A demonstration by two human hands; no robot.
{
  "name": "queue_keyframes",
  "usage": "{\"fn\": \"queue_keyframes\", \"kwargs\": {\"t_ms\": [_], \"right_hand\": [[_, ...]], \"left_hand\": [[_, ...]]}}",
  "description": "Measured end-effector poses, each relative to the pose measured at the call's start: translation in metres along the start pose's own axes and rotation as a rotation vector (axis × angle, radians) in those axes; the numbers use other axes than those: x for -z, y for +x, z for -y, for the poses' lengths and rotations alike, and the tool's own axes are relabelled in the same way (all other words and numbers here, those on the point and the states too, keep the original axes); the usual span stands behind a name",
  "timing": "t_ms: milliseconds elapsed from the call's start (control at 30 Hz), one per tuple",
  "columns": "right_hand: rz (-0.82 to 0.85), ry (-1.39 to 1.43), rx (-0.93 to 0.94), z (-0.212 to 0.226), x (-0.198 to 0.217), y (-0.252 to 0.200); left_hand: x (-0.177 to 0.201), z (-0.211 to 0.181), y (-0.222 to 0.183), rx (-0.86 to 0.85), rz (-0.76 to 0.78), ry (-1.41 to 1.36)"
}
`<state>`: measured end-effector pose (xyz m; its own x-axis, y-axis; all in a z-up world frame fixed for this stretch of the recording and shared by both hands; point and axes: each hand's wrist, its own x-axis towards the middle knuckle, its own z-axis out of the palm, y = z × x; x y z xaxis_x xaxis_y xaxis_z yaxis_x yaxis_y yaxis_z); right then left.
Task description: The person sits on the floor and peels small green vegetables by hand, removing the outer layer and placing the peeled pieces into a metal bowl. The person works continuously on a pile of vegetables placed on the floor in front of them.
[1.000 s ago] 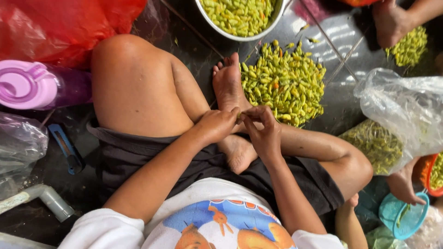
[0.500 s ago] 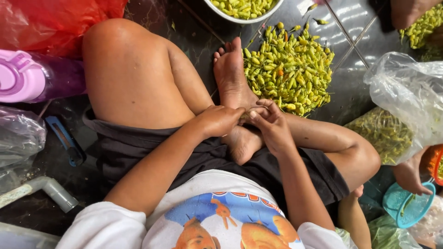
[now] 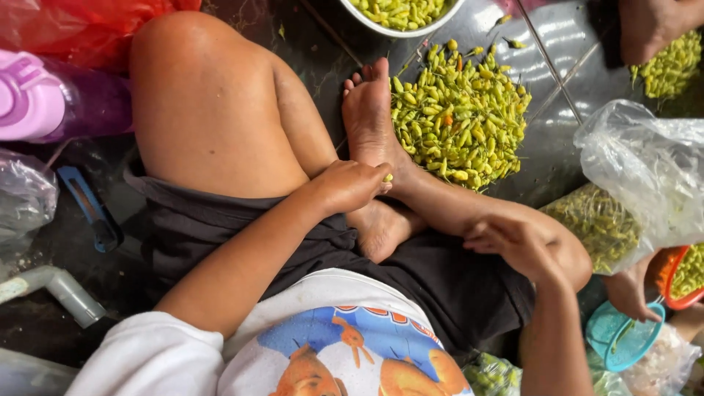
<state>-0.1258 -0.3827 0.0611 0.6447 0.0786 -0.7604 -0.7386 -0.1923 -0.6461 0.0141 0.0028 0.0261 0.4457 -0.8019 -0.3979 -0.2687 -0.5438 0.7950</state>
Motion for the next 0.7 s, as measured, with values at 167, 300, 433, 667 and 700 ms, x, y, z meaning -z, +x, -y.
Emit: {"fn": "queue_keyframes", "kwargs": {"t_ms": [167, 300, 433, 667, 700], "right_hand": [[-0.658, -0.323, 0.489, 0.096, -0.077, -0.026], [-0.479, 0.148, 0.343, 0.066, -0.112, 0.024], [-0.047, 0.472, 0.179, 0.067, -0.179, 0.077], [-0.023, 0.998, -0.022, 0.055, -0.192, 0.124], [-0.014, 1.057, -0.072, 0.050, -0.186, 0.131]], "left_hand": [[-0.004, 0.000, 0.001, -0.018, -0.030, -0.024], [-0.025, 0.009, 0.012, -0.057, -0.198, -0.043], [-0.022, 0.000, 0.009, -0.049, -0.200, -0.021], [-0.013, 0.000, 0.007, -0.013, -0.152, -0.034], [-0.008, -0.003, 0.003, -0.020, -0.141, -0.075]]}}
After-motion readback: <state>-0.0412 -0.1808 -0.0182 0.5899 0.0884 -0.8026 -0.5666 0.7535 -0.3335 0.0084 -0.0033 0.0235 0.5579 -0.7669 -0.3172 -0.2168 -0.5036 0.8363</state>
